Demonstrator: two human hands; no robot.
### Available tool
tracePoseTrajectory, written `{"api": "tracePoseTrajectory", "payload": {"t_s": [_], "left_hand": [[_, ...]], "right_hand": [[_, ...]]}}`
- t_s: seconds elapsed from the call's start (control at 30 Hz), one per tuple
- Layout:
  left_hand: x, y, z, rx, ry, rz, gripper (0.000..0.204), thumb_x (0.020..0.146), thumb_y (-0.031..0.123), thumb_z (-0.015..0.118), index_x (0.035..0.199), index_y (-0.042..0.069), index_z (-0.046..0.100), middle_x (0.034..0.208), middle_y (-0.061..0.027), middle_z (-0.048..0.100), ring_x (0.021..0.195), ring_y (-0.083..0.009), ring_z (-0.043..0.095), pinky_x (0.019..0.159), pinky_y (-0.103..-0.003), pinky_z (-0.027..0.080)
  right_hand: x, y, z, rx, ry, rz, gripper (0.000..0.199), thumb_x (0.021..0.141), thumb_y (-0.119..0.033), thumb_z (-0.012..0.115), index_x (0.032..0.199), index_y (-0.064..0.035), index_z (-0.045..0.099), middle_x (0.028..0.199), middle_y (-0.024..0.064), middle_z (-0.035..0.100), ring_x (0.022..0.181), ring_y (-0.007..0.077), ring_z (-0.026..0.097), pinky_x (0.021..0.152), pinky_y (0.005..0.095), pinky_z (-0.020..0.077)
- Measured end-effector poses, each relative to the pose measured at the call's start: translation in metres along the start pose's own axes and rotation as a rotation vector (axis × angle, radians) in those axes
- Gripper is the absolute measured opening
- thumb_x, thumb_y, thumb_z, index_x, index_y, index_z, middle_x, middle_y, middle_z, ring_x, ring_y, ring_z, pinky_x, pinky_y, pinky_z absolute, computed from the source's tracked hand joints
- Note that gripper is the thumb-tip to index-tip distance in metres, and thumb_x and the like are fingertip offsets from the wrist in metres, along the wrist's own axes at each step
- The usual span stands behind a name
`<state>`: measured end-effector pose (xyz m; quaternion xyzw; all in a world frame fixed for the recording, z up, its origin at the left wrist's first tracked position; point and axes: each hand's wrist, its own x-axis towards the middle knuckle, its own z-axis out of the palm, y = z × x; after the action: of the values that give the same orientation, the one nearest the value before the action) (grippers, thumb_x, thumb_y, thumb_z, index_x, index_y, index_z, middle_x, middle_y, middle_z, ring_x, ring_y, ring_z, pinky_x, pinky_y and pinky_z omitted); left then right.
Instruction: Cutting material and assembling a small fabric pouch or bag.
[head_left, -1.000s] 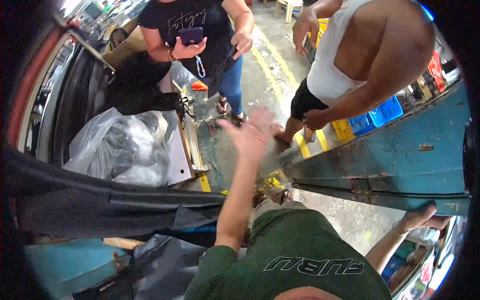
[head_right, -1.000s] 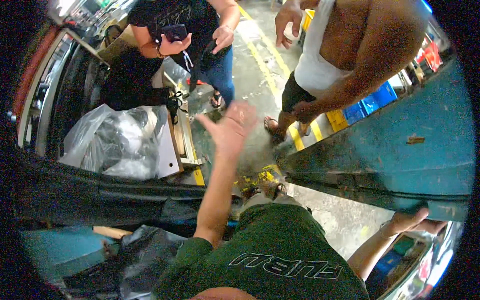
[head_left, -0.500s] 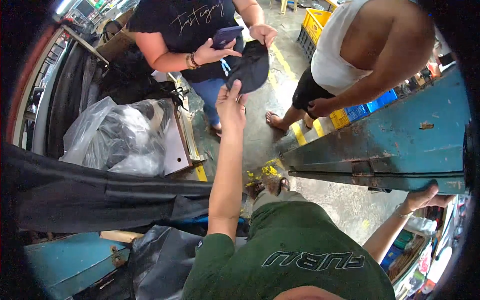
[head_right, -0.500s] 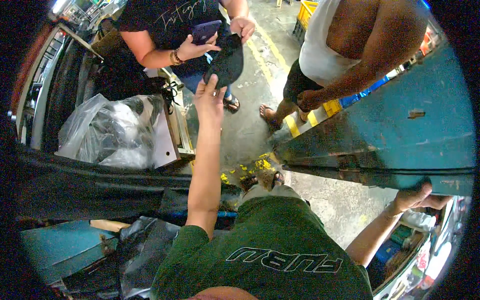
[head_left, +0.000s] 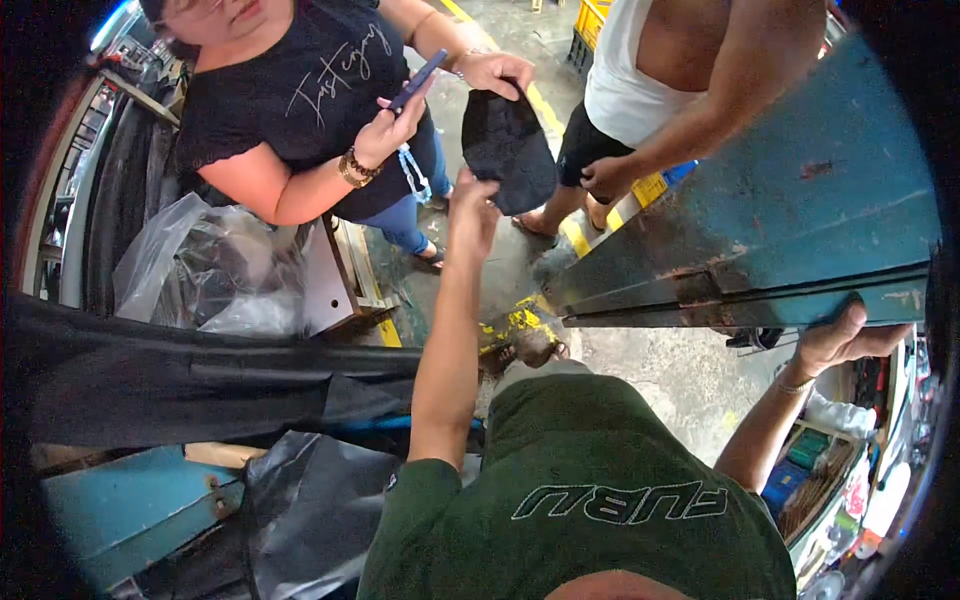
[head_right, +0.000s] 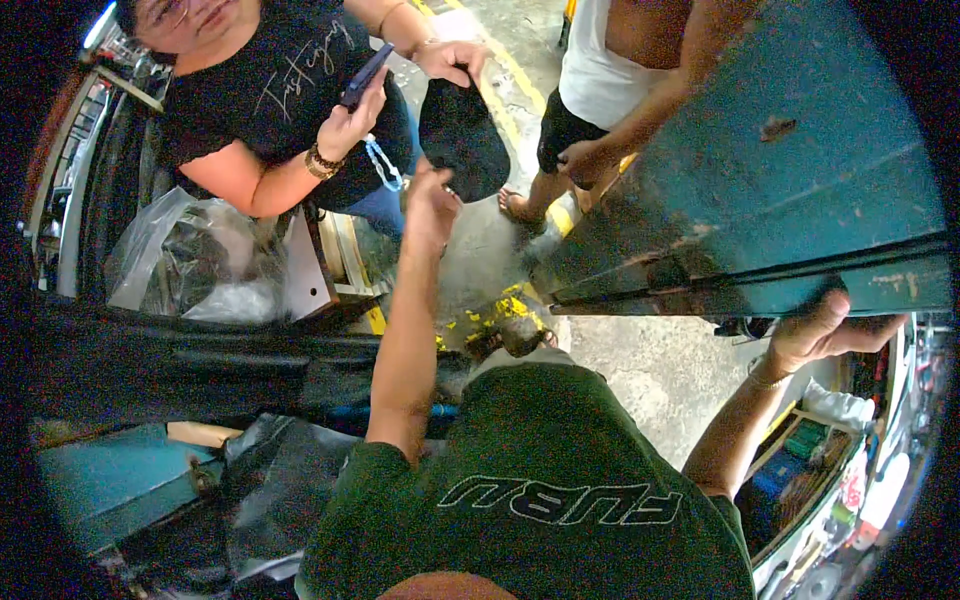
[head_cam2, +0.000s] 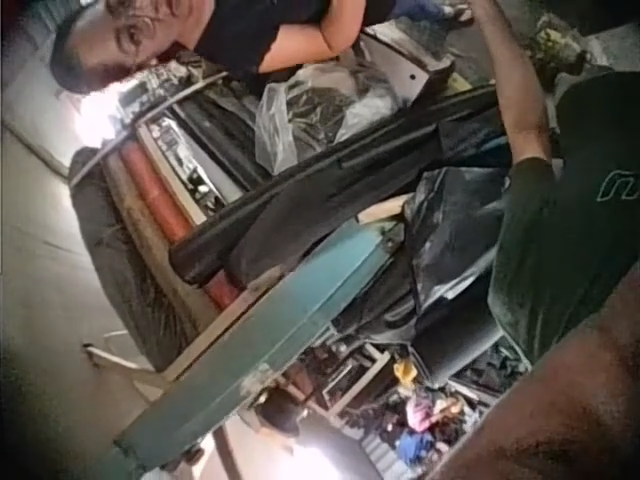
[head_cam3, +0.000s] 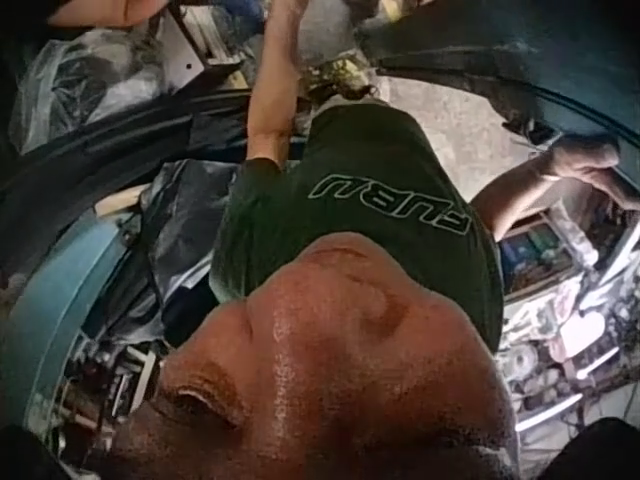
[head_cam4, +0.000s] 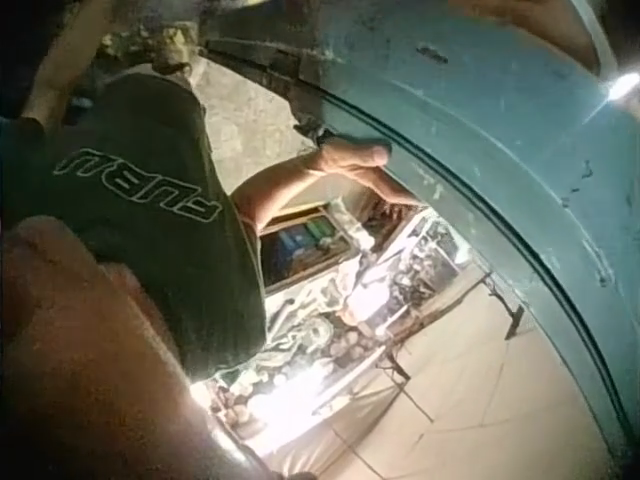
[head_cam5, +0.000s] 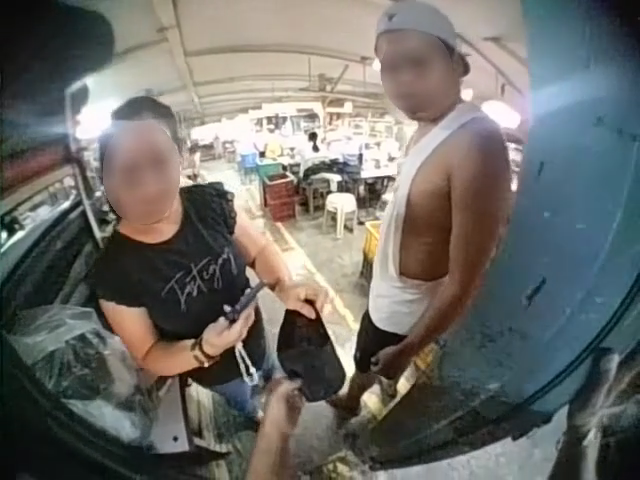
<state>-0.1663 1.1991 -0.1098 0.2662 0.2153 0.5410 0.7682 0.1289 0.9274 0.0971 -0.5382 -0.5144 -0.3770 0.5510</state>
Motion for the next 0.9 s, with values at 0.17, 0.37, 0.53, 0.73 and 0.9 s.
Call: {"api": "tracePoseTrajectory", "payload": {"t_s": [0.17, 0.37, 0.53, 0.73, 0.9], "left_hand": [[0.004, 0.006, 0.013, 0.13, 0.053, 0.066, 0.02, 0.096, 0.024, 0.07, 0.107, 0.009, 0.064, 0.099, -0.0033, 0.073, 0.08, -0.0183, 0.072, 0.068, -0.032, 0.058], [-0.001, -0.027, 0.021, 0.174, 0.13, 0.082, 0.015, 0.092, 0.01, 0.074, 0.105, 0.004, 0.069, 0.108, -0.0098, 0.073, 0.093, -0.0206, 0.072, 0.084, -0.036, 0.06], [-0.017, -0.052, 0.024, 0.173, 0.058, -0.023, 0.024, 0.088, 0.003, 0.077, 0.11, 0.006, 0.069, 0.111, -0.0069, 0.073, 0.095, -0.0193, 0.072, 0.084, -0.035, 0.06], [-0.031, -0.061, 0.021, 0.151, -0.087, -0.059, 0.04, 0.087, -0.002, 0.075, 0.124, 0.01, 0.065, 0.12, -0.0038, 0.07, 0.105, -0.0175, 0.069, 0.091, -0.035, 0.058], [-0.049, -0.055, 0.011, 0.172, -0.16, -0.011, 0.045, 0.089, -0.002, 0.074, 0.13, 0.008, 0.061, 0.125, -0.0068, 0.068, 0.11, -0.0192, 0.067, 0.094, -0.038, 0.058]], "right_hand": [[-0.001, 0.001, 0.003, 0.067, -0.003, 0.035, 0.085, 0.097, -0.037, 0.064, 0.16, -0.0145, 0.011, 0.161, 0.0198, 0.025, 0.139, 0.035, 0.038, 0.114, 0.053, 0.0373], [-0.001, 0.003, 0.001, 0.082, 0.0, 0.073, 0.087, 0.097, -0.034, 0.061, 0.161, -0.0172, 0.004, 0.164, 0.0185, 0.018, 0.144, 0.0369, 0.032, 0.117, 0.0549, 0.0335], [-0.01, 0.007, 0.001, 0.057, 0.058, 0.141, 0.081, 0.098, -0.02, 0.054, 0.16, -0.014, 0.003, 0.16, 0.0202, 0.026, 0.138, 0.0343, 0.039, 0.115, 0.05, 0.0364], [-0.022, -0.017, -0.028, -0.1, -0.079, 0.186, 0.052, 0.1, -0.01, 0.057, 0.145, 0.0, 0.033, 0.135, 0.0143, 0.052, 0.121, 0.0205, 0.052, 0.106, 0.0358, 0.0422], [-0.085, -0.099, -0.041, -0.001, -0.335, 0.142, 0.029, 0.098, -0.012, 0.058, 0.123, 0.0019, 0.055, 0.111, 0.0184, 0.067, 0.108, 0.0286, 0.063, 0.092, 0.0412, 0.0512]]}}
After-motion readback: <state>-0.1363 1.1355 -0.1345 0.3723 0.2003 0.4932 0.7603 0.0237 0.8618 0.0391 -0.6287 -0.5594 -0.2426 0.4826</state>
